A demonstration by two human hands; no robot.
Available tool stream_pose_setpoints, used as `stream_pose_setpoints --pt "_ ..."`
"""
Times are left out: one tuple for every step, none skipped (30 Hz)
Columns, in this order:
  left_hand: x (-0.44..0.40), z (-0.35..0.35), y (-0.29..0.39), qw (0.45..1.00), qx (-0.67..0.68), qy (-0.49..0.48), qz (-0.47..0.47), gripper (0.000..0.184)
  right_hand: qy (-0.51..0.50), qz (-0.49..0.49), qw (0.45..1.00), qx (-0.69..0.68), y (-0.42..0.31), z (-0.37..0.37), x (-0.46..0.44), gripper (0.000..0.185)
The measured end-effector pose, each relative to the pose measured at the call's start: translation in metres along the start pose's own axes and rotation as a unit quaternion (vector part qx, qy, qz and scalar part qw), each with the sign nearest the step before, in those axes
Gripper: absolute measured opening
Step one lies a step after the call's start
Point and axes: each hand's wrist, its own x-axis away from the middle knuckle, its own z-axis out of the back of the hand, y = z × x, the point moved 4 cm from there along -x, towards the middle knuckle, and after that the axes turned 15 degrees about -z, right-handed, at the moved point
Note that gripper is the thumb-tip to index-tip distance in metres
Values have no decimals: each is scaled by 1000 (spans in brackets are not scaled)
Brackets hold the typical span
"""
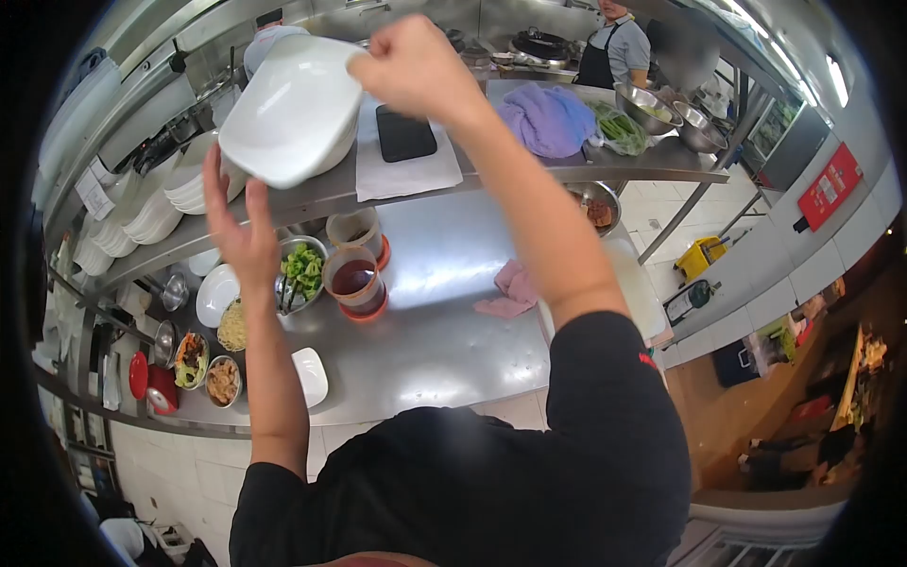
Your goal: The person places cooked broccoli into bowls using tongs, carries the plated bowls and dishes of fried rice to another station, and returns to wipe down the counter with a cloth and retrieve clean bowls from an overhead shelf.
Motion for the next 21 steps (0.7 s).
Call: stream_pose_setpoints --pt "5 17 14 999 13 -29 9 57 41 48 998 -17 3 4 31 29" --pt "25 33 17 996 59 -54 49 54 47 104 993 -26 11 3 59 34" --pt "55 49 21 982 148 -58 98 54 37 72 997 -7 18 -1 94 35" --pt "78 63 29 946 265 -123 143 55 26 21 999 -32 29 -14 126 32" --pt "115 75 41 919 302 -124 219 55 8 -5 1000 8 47 -30 154 31" --pt "141 83 54 893 306 -168 285 50 -21 -29 998 44 72 -52 179 30" --pt "185 85 61 854 290 -188 390 48 -54 -73 995 34 103 -81 202 30" --pt "234 87 62 835 251 -202 446 49 -102 -120 987 24 138 -117 228 30" --pt "269 96 63 762 208 -261 555 48 -143 -144 979 22 177 -153 249 31" --pt "310 102 57 729 203 -218 617 47 -179 -169 969 19 210 -189 278 31" --pt "345 109 48 703 203 -174 659 47 -185 -194 963 16 232 -218 298 35" --pt "359 115 46 704 179 -208 655 49 -202 -230 952 14 251 -245 317 36" --pt "367 119 41 706 161 -244 645 50 -211 -265 941 15 262 -267 329 37" --pt "375 118 35 706 151 -240 649 50 -221 -261 940 10 265 -283 333 37" --pt "376 115 33 763 82 -287 573 49 -223 -299 928 4 270 -293 338 37" --pt "377 113 37 805 14 -333 491 47 -224 -340 913 1 275 -298 347 38" --pt "377 111 43 800 10 -335 498 47 -233 -343 910 1 276 -299 353 38" --pt "363 107 50 841 -22 -336 423 46 -266 -324 907 32 276 -297 356 40" --pt "348 102 55 877 -52 -333 342 44 -298 -301 904 63 275 -296 357 42" --pt "334 101 66 826 29 -263 497 37 -309 -250 910 115 250 -283 354 38" --pt "317 105 77 781 50 -263 564 33 -271 -190 938 102 225 -273 347 32"
